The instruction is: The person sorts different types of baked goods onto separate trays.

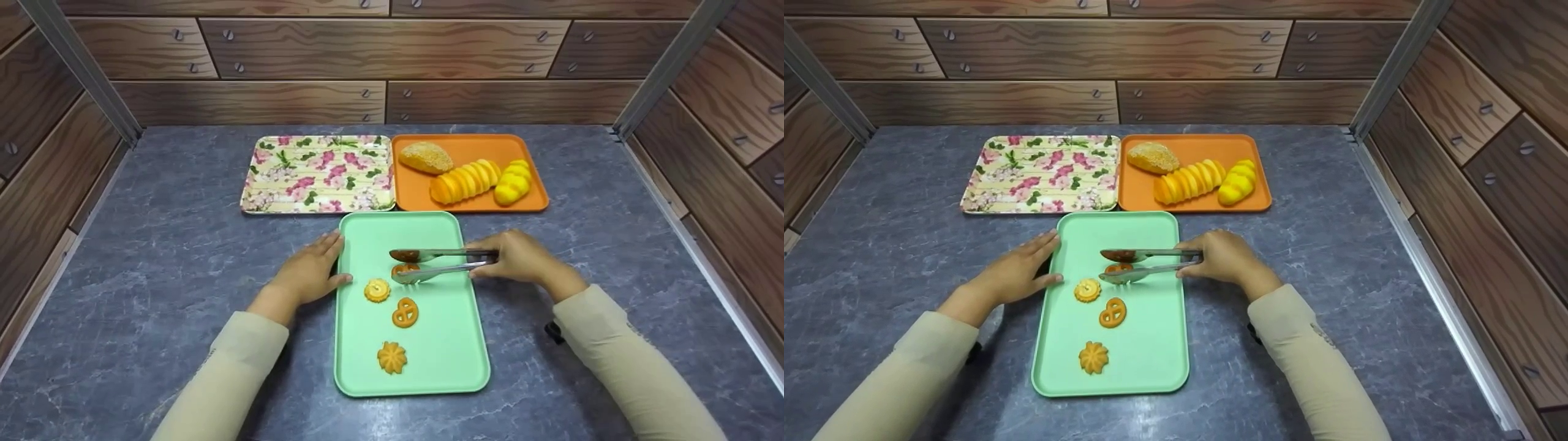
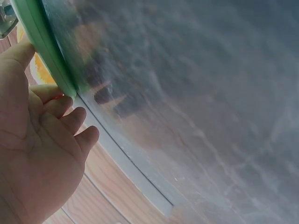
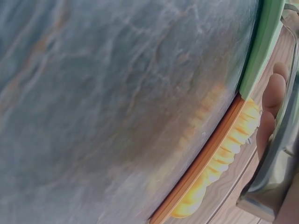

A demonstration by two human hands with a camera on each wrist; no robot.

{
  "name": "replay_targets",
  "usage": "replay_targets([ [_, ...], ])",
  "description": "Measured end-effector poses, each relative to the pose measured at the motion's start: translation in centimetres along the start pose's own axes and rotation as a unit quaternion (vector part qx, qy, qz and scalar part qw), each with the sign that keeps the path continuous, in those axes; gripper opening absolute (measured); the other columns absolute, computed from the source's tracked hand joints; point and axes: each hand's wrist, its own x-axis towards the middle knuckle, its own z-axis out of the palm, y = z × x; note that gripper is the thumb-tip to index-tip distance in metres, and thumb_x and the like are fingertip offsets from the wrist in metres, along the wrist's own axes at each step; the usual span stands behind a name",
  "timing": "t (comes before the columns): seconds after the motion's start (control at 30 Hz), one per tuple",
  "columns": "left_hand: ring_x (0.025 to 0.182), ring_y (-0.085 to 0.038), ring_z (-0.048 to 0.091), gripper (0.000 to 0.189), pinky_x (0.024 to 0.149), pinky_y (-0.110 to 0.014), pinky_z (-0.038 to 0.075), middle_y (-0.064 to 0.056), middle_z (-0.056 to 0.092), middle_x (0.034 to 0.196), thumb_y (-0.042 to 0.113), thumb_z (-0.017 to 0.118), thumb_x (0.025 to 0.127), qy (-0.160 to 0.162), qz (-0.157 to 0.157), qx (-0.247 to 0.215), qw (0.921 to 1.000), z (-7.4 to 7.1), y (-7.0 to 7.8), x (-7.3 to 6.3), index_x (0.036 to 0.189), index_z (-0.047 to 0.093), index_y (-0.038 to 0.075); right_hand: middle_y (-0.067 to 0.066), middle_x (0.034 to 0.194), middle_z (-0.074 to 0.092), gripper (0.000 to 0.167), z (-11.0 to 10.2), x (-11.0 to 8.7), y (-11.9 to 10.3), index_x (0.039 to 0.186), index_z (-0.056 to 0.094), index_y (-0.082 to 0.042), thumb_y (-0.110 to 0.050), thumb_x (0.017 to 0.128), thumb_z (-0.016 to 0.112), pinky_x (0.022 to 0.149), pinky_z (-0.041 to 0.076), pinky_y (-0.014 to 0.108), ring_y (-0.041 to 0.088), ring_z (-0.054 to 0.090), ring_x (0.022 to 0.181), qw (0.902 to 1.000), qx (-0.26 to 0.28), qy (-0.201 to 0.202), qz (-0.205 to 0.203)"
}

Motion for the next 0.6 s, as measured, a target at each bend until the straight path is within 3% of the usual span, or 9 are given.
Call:
replay_targets([
  [0.3, 0.142, -0.032, 0.014, 0.079, 0.113, -0.050, 0.019, -0.010, 0.012, 0.158, 0.047, 0.052, 0.095, -0.001, 0.000, -0.009, 1.0000, 0.1, 0.1, 0.1, 0.152, 0.019, 0.004, 0.006, 0.094, 0.072, 0.047, -0.4, 0.2, -0.1, 0.112, 0.073, -0.009, -0.030, 0.071, 0.085, 0.058, 0.049, 0.030, 0.009, 0.059, 0.068, 0.9997, -0.008, 0.019, -0.008],
  [0.6, 0.142, -0.033, 0.015, 0.079, 0.113, -0.049, 0.019, -0.011, 0.012, 0.158, 0.047, 0.052, 0.096, 0.004, 0.002, -0.003, 1.0000, 0.1, -0.1, 0.1, 0.152, 0.019, 0.003, 0.006, 0.093, 0.073, 0.049, -1.0, 1.7, -0.8, 0.117, 0.070, -0.010, -0.032, 0.075, 0.082, 0.050, 0.040, 0.027, 0.009, 0.048, 0.054, 0.9977, 0.018, 0.044, 0.048],
])
